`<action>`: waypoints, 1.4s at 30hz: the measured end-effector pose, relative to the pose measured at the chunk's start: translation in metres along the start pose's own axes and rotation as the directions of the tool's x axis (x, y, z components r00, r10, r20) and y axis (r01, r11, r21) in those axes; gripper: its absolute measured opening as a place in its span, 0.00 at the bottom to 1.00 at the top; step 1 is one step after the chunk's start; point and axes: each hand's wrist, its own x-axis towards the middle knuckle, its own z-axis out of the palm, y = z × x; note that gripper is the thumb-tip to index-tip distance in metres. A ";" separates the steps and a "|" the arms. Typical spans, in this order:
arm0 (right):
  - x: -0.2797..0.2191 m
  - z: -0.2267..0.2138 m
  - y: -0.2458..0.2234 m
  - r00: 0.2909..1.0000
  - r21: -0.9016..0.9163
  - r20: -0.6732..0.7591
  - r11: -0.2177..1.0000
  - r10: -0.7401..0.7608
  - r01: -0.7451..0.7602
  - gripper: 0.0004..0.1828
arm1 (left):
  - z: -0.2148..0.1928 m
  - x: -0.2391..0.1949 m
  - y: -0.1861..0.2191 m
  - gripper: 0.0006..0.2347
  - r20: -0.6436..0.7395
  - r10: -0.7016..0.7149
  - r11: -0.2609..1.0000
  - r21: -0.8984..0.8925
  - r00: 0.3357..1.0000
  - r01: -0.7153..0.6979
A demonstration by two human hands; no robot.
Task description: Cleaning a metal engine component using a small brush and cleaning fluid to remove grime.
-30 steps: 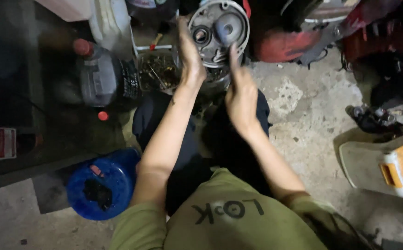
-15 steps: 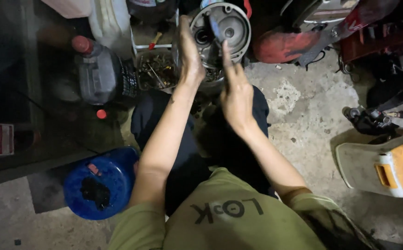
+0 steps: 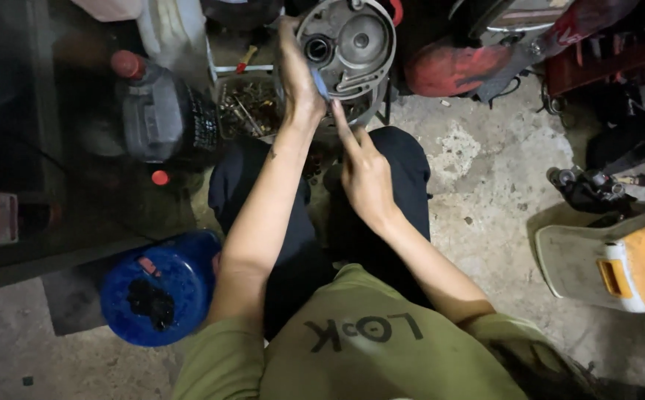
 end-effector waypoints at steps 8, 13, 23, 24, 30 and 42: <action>0.014 -0.015 0.007 1.000 -0.071 0.002 0.997 0.018 -0.018 0.54 | 0.005 -0.015 0.001 0.12 0.058 -0.009 0.997 0.080 0.998 0.005; 0.007 -0.021 0.008 0.998 -0.041 0.056 0.999 -0.029 0.031 0.55 | 0.015 -0.017 0.026 0.08 -0.093 -0.172 0.985 -0.026 0.981 0.170; 0.013 -0.029 0.010 0.997 -0.088 0.076 0.996 0.009 -0.003 0.54 | 0.009 -0.009 0.006 0.15 0.016 -0.160 0.985 0.063 0.987 0.159; 0.009 -0.033 0.008 0.996 -0.083 0.089 0.997 0.009 -0.002 0.55 | 0.017 -0.013 0.018 0.12 -0.008 -0.227 0.974 -0.014 0.974 0.227; 0.007 -0.069 0.029 0.982 -0.409 0.170 0.901 -0.077 0.142 0.34 | -0.023 0.011 -0.022 0.20 0.287 0.094 0.940 0.289 0.953 -0.179; 0.025 -0.112 0.017 0.970 -0.482 0.227 0.856 -0.085 0.187 0.53 | -0.018 0.007 -0.021 0.12 0.374 0.305 0.840 0.327 0.876 -0.432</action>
